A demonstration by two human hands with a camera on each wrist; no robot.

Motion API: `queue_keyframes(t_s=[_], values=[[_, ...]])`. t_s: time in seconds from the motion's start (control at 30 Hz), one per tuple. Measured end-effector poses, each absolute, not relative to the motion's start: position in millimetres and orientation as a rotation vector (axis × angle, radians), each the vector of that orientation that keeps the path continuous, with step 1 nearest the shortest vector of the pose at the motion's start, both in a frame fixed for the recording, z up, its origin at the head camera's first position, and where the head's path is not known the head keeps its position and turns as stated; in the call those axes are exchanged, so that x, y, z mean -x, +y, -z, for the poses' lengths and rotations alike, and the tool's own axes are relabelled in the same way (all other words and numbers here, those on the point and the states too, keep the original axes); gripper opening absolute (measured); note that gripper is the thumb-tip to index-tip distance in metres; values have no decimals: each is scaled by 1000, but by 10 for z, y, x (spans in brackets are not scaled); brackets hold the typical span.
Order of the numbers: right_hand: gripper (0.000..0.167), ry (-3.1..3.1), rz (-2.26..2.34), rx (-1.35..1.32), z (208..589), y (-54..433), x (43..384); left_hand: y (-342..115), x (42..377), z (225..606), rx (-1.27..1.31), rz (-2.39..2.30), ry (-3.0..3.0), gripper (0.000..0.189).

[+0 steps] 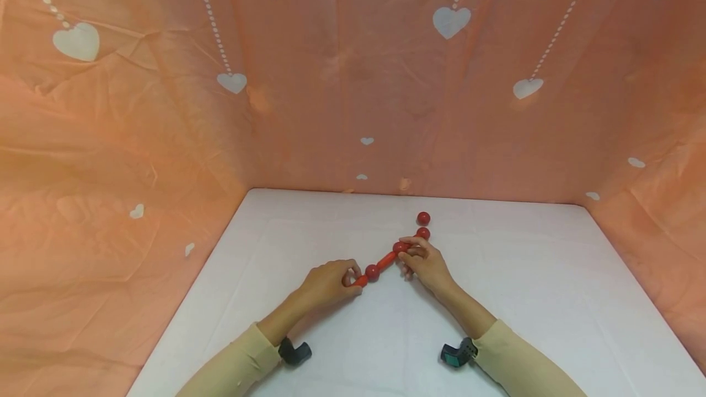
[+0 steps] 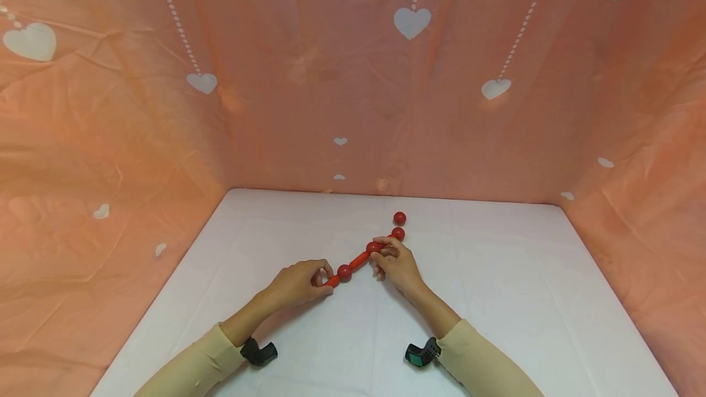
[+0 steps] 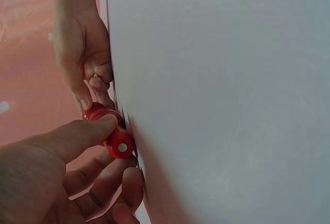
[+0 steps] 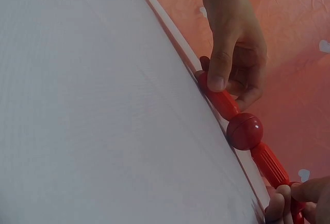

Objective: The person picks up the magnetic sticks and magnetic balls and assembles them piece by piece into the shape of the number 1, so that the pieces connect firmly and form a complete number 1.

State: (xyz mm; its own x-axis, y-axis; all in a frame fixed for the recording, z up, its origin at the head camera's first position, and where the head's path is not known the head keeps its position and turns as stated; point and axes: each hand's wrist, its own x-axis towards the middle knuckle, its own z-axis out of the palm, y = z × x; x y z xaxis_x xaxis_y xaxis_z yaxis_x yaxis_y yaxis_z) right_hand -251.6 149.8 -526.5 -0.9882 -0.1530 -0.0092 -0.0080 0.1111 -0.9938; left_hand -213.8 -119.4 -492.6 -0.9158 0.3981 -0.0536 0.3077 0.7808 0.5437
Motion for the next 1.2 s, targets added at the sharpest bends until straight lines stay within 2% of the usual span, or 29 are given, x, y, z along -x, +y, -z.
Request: queue_keyframes(t_s=[1.2], values=[[37, 2291, 2026, 105, 5254, 1473, 2469, -1247, 2129, 4886, -598, -778, 2801, 26]])
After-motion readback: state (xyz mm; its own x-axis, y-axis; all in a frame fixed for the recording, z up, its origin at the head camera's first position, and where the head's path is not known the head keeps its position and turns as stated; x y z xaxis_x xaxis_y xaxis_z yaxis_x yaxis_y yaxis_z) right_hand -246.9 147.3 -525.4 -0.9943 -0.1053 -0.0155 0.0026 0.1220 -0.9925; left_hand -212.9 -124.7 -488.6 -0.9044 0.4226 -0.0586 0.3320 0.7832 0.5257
